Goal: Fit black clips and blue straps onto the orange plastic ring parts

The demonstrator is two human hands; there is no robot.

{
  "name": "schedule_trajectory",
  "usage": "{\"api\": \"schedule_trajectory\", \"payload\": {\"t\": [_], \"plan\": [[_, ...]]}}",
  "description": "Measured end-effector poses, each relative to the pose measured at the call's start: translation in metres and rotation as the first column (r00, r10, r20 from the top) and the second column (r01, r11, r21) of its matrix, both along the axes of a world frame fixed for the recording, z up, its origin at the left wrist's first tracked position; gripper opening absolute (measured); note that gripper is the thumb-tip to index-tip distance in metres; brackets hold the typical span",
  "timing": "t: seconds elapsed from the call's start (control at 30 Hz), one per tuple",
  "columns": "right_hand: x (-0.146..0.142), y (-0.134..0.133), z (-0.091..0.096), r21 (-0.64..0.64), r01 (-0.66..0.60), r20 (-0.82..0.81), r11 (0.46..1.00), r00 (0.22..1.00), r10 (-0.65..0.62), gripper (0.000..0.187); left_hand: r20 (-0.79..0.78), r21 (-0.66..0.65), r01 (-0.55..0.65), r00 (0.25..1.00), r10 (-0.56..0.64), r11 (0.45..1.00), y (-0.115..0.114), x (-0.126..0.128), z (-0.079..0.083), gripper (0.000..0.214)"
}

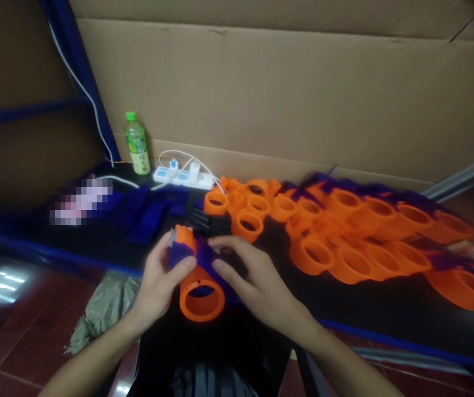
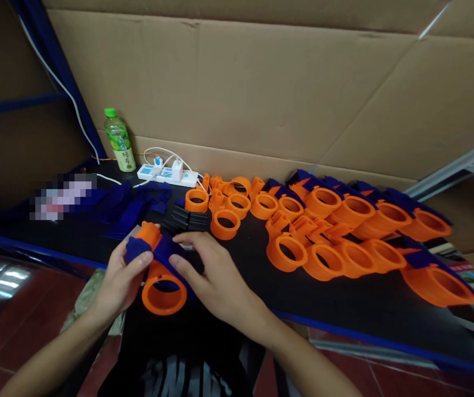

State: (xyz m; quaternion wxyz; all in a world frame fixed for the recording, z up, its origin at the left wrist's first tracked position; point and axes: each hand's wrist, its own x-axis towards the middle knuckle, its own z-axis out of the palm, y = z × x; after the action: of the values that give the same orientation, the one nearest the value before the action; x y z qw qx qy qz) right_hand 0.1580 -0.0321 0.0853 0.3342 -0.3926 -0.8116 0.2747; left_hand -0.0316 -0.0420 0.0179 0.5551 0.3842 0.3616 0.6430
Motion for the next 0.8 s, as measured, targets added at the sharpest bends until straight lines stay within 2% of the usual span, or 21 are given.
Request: {"api": "schedule_trajectory", "payload": {"t": [0.1, 0.27, 0.37, 0.43, 0.67, 0.8], "plan": [[-0.002, 0.002, -0.010, -0.295, -0.037, -0.280, 0.955, 0.959, -0.049, 0.021, -0.097, 0.104, 0.064, 0.994, -0.054, 0.993, -0.009, 0.000, -0.001, 0.056], [-0.005, 0.000, -0.031, -0.538, -0.196, -0.569, 0.820, 0.802, -0.181, 0.021, -0.208, 0.231, 0.182, 0.969, -0.134, 0.956, -0.016, -0.003, 0.004, 0.066], [-0.004, -0.004, -0.041, -0.593, -0.259, -0.647, 0.762, 0.716, -0.260, 0.022, -0.244, 0.255, 0.237, 0.954, -0.175, 0.937, -0.014, -0.005, 0.007, 0.068], [-0.003, -0.007, -0.045, -0.615, -0.261, -0.656, 0.744, 0.693, -0.299, 0.021, -0.263, 0.247, 0.293, 0.938, -0.228, 0.924, -0.014, -0.006, 0.008, 0.070], [-0.002, -0.014, -0.049, -0.644, -0.270, -0.663, 0.716, 0.665, -0.345, 0.025, -0.362, 0.291, 0.352, 0.901, -0.238, 0.890, -0.014, -0.006, 0.006, 0.075], [0.000, -0.014, -0.051, -0.666, -0.281, -0.640, 0.690, 0.691, -0.336, 0.030, -0.391, 0.249, 0.395, 0.876, -0.282, 0.884, -0.015, -0.006, 0.013, 0.070]]}}
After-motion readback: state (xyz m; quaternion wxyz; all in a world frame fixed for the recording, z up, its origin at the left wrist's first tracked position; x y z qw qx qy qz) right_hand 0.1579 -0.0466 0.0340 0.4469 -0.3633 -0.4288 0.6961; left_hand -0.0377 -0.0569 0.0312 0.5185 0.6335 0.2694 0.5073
